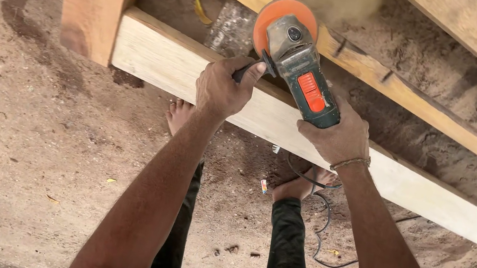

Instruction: Sanding the surface of wooden planks using a power disc sander.

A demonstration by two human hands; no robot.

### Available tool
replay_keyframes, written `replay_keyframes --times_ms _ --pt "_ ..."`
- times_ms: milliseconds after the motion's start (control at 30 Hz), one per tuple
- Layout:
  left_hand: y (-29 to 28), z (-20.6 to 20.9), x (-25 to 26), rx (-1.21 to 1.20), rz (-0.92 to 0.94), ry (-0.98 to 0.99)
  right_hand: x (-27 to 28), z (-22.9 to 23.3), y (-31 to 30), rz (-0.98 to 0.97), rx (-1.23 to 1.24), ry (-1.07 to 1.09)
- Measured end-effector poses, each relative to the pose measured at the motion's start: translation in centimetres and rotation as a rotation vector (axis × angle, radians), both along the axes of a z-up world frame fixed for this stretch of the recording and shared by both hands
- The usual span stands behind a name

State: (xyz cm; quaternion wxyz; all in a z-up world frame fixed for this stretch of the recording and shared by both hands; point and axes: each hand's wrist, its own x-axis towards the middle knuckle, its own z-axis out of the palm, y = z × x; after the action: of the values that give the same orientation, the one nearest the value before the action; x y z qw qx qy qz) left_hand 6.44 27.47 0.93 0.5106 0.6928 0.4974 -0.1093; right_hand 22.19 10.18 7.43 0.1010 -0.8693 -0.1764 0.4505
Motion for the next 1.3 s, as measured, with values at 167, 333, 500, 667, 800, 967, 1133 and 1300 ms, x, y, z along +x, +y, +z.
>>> replay_keyframes --times_ms 167,333,500,667,800,967,1133,1300 --pt "-4.1 0.3 2.5 -0.007 -0.052 0.014 1.5 0.3 -4.9 -0.038 -0.036 -0.001" --pt "-8.2 0.4 4.2 0.006 -0.058 -0.044 2.7 0.4 -9.5 -0.058 0.031 -0.03" --pt "-11.4 0.7 6.5 -0.019 -0.117 -0.01 3.7 0.0 -13.8 -0.114 -0.035 -0.035" --pt "-15.1 0.1 8.8 -0.074 -0.193 0.009 4.7 -0.1 -18.2 -0.153 -0.074 -0.069" --pt "-18.1 -1.1 10.8 -0.164 -0.34 0.018 4.2 -2.2 -23.5 -0.239 -0.182 -0.041" --pt "-18.6 -0.8 14.8 -0.194 -0.625 0.032 0.7 -4.3 -27.7 -0.508 0.027 -0.081" --pt "-12.6 -1.4 12.6 0.089 -0.72 -0.097 -4.5 -8.6 -22.5 -0.808 0.244 0.057" --pt "-0.9 0.1 5.6 0.211 -0.591 -0.069 -8.4 -8.0 -8.5 -0.607 0.206 0.127"
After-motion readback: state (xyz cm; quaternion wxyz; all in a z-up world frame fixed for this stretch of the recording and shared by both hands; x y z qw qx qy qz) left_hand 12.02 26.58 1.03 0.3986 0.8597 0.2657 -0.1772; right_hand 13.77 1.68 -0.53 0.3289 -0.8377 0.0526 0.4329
